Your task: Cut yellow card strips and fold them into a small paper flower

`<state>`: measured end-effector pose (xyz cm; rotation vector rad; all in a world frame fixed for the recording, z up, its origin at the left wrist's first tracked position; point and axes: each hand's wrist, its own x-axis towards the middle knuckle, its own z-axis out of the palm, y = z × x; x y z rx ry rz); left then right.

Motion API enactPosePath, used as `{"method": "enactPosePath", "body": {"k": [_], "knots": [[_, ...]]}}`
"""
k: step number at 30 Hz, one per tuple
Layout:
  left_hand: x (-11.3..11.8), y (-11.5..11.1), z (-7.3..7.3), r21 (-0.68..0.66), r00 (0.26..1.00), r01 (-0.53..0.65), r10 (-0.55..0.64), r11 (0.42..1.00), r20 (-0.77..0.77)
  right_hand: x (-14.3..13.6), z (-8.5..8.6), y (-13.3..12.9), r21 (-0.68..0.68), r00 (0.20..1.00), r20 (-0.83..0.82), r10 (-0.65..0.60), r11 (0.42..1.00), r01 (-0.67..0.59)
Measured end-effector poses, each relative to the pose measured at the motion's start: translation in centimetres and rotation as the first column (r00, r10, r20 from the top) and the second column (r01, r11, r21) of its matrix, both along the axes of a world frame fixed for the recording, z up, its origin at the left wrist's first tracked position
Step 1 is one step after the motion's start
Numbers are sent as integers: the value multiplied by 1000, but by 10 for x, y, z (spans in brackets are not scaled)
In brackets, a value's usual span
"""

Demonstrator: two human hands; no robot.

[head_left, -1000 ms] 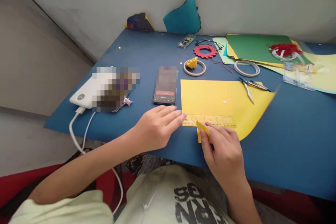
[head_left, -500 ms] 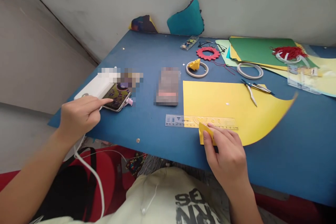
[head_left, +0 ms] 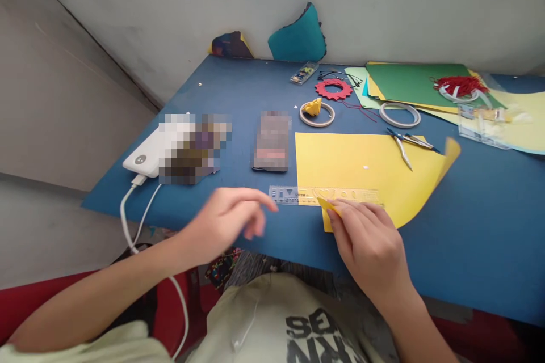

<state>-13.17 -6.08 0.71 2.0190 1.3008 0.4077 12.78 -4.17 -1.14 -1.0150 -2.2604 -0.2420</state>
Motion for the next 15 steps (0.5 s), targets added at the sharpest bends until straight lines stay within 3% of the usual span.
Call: {"method": "enactPosePath", "body": {"k": [2,4,7,9,15], "knots": [[45,22,8,-343,970,62,25,937,243,3,10,3,114,994,112,8,993,-21],[81,46,16,-486,917,134,77,864,390,7,21,6,232,974,224,-17,972,-36],[112,76,21,-449,845,161,112,879,523,19,33,15,346,930,358,-86,937,-47],[123,89,16,-439,845,125,137,890,518,33,36,24,342,886,450,-111,938,-56],[138,105,-5,-339,837,-24,204,941,508,72,39,59,-22,722,690,48,999,-45]]}}
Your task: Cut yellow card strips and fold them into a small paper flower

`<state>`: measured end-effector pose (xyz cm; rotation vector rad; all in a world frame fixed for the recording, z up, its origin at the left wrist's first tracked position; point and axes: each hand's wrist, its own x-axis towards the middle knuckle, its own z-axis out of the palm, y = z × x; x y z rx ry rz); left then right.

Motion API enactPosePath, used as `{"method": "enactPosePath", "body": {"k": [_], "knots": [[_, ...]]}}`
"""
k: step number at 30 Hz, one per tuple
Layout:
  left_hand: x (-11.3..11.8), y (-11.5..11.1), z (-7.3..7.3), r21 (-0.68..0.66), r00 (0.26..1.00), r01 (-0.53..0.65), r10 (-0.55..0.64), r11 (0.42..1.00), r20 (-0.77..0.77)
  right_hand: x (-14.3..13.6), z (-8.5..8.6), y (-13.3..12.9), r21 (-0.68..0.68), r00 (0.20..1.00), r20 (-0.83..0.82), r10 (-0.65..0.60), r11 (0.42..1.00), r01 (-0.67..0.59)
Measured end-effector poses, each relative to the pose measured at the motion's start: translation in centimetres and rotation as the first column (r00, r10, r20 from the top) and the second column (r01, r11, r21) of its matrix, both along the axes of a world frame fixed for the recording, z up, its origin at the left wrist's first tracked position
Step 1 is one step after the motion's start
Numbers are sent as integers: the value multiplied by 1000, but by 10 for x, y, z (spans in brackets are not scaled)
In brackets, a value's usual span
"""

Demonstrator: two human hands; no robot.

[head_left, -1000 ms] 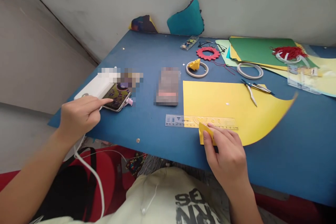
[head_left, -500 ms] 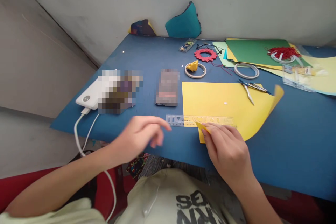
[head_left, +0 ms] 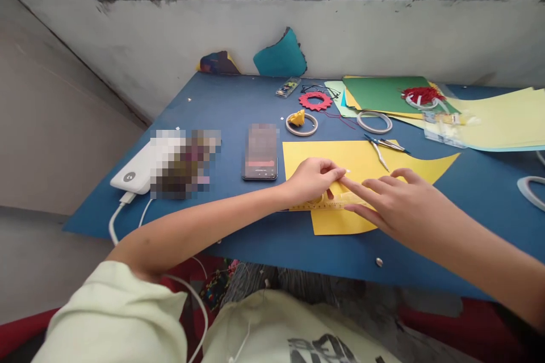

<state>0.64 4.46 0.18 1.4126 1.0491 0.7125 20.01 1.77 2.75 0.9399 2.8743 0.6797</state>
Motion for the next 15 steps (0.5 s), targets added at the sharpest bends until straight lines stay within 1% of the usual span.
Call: {"method": "enactPosePath", "body": {"k": [2,4,6,8,9,11,13,15], "knots": [[1,-1,-1,25,999,-38,39,999,-13,-4,10,12,-149,997,69,23,989,-13],[-1,-2,0,47,996,-83,84,995,-19,-20,26,23,-269,991,134,17,963,20],[-5,-2,0,69,991,-134,135,989,-21,-43,41,31,-336,984,176,-37,937,95],[-11,1,0,99,982,-184,187,978,-21,-64,49,37,-306,985,157,-72,945,117],[-15,4,0,121,977,-209,213,970,-20,-72,49,40,-282,993,89,-73,955,95],[-21,9,0,174,965,-253,260,952,-23,-78,41,43,-183,999,-46,-8,983,-1],[-27,12,2,245,951,-286,305,926,-42,-74,24,45,-56,989,-141,52,997,-60],[-31,13,4,331,938,-295,338,896,-78,-65,5,45,63,976,-197,88,995,-77]]}}
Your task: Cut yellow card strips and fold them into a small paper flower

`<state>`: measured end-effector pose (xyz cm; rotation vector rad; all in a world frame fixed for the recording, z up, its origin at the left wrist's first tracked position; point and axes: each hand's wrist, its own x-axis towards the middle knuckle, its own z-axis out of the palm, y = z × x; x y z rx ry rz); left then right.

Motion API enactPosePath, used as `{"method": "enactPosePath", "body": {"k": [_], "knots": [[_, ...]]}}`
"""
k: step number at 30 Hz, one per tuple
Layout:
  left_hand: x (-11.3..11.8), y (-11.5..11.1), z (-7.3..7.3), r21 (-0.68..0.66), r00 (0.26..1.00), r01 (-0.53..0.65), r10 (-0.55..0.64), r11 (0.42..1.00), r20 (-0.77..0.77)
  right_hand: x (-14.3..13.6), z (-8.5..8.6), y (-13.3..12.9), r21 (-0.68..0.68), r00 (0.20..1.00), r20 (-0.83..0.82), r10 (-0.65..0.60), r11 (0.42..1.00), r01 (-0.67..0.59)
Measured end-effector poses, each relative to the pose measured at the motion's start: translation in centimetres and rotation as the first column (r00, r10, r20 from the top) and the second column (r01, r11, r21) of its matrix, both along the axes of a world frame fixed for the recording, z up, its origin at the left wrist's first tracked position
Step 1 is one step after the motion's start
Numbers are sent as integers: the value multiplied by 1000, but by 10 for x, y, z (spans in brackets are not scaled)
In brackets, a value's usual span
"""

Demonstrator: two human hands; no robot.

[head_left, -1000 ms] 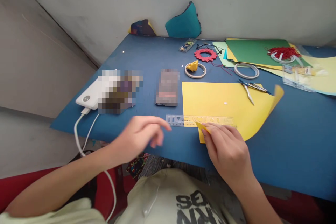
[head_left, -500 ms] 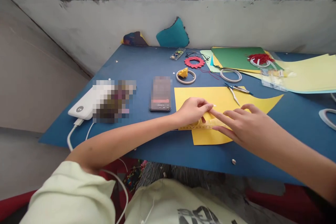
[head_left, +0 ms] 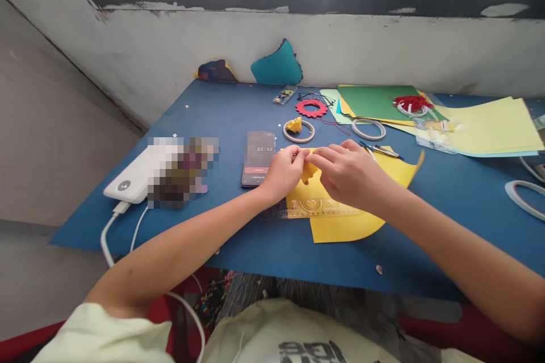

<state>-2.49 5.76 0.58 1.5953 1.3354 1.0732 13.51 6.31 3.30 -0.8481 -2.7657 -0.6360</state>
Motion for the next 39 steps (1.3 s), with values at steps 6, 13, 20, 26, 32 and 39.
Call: {"method": "enactPosePath", "body": {"k": [6,13,20,26,32,39], "knots": [[-3,-7,7,143,986,61,-37,988,-164,22,-24,-2,269,984,-76,163,953,-137],[-2,-7,6,150,972,152,-120,977,-202,26,-15,-8,241,957,-180,226,954,-180],[1,-7,2,104,972,212,-199,972,-121,24,-19,-16,27,916,-343,209,977,-213],[4,-11,2,-9,964,257,-255,966,76,27,-25,-15,-59,903,-414,117,986,-155],[5,-9,-4,-101,936,315,-291,944,198,33,-23,-11,-9,930,-358,80,996,-90],[10,-12,3,-96,925,214,-170,972,339,24,-28,-13,-311,713,-667,-216,950,-3]]}}
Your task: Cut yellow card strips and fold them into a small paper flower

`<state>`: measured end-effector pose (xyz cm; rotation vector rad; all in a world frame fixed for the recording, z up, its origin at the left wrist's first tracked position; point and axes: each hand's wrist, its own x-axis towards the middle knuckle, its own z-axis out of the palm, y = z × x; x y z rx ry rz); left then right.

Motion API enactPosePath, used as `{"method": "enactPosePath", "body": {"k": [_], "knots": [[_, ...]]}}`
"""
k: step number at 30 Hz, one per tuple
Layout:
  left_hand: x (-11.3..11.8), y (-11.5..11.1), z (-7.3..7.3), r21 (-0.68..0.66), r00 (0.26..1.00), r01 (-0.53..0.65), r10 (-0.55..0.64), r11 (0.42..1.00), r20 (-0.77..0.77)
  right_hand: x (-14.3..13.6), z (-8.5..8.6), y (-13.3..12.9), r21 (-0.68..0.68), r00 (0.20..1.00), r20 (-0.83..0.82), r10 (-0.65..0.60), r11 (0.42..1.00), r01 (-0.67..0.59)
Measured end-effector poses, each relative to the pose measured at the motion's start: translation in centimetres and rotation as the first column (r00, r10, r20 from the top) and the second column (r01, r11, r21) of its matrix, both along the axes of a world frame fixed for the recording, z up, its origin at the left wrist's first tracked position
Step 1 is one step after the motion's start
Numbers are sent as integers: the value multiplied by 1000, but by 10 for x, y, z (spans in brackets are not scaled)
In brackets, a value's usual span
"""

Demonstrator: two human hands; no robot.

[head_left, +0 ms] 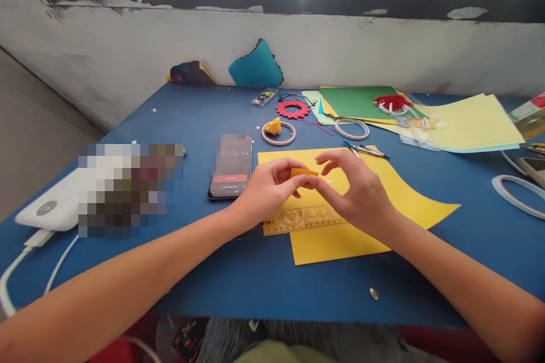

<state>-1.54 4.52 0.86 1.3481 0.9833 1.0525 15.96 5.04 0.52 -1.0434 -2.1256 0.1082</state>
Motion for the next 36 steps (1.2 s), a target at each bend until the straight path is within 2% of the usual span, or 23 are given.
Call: {"method": "enactPosePath", "body": {"k": [2,5,10,16,21,30,36], "knots": [[0,0,-1,-8,999,-5,5,1000,48,-2,-2,0,-162,998,-63,5,987,-15],[0,2,-4,-57,994,36,-30,998,102,-2,-6,1,-237,988,-152,0,971,-36],[-1,2,-4,-98,996,42,-34,994,85,0,-8,2,-229,981,-192,-16,973,-29],[-2,2,-3,-67,1000,-12,12,998,-6,0,-6,2,-147,988,-155,4,989,-27],[-2,1,-1,-90,1000,6,-8,996,-24,0,-5,3,-213,988,-155,23,976,-56],[-3,0,2,-86,993,34,-43,996,-111,1,-4,3,-236,990,-140,13,971,-46],[-6,3,2,5,969,91,-87,996,-232,2,-3,1,-261,988,-151,30,963,-70]]}}
